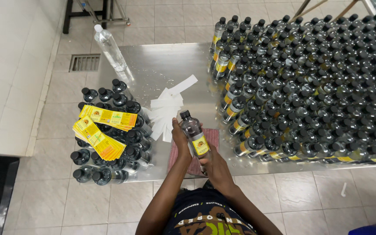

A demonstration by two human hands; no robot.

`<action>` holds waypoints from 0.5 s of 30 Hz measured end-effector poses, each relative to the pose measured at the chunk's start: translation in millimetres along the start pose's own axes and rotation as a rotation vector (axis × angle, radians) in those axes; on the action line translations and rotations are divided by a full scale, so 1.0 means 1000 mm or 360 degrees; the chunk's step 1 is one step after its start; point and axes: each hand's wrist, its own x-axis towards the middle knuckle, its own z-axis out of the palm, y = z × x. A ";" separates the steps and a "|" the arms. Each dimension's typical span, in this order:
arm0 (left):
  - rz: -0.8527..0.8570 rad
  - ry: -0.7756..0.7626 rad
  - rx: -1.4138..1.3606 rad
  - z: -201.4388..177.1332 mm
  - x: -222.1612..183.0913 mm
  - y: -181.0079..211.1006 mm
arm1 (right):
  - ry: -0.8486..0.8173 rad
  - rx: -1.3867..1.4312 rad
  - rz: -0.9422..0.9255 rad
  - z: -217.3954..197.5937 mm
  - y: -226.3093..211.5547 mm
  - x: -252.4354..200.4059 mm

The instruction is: The person stands at a stainless steel table and applies yellow labels to clear plastic bottles. They pick up a bottle, peel a label from a sheet, and wrap it around the bottle's body before placing it on a large stack of finished bottles. The process is repeated continuously throughout the video.

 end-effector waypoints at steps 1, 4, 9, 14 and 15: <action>-0.0039 -0.0040 -0.0242 0.000 0.017 -0.014 | 0.0026 -0.0190 -0.0050 -0.003 -0.010 0.000; -0.0079 -0.0079 -0.0674 0.006 0.025 -0.017 | -0.0043 -0.0379 0.0015 -0.005 0.013 0.003; 0.0146 0.0149 -0.0712 0.011 0.036 -0.035 | 0.0013 -0.0927 -0.0189 -0.005 0.048 0.004; 0.0306 -0.0368 0.0085 0.001 -0.018 0.005 | -0.0437 0.0161 0.0578 -0.046 -0.012 0.018; 0.0306 -0.0369 0.0089 -0.006 -0.017 0.012 | -0.0434 0.0165 0.0579 -0.047 -0.001 0.017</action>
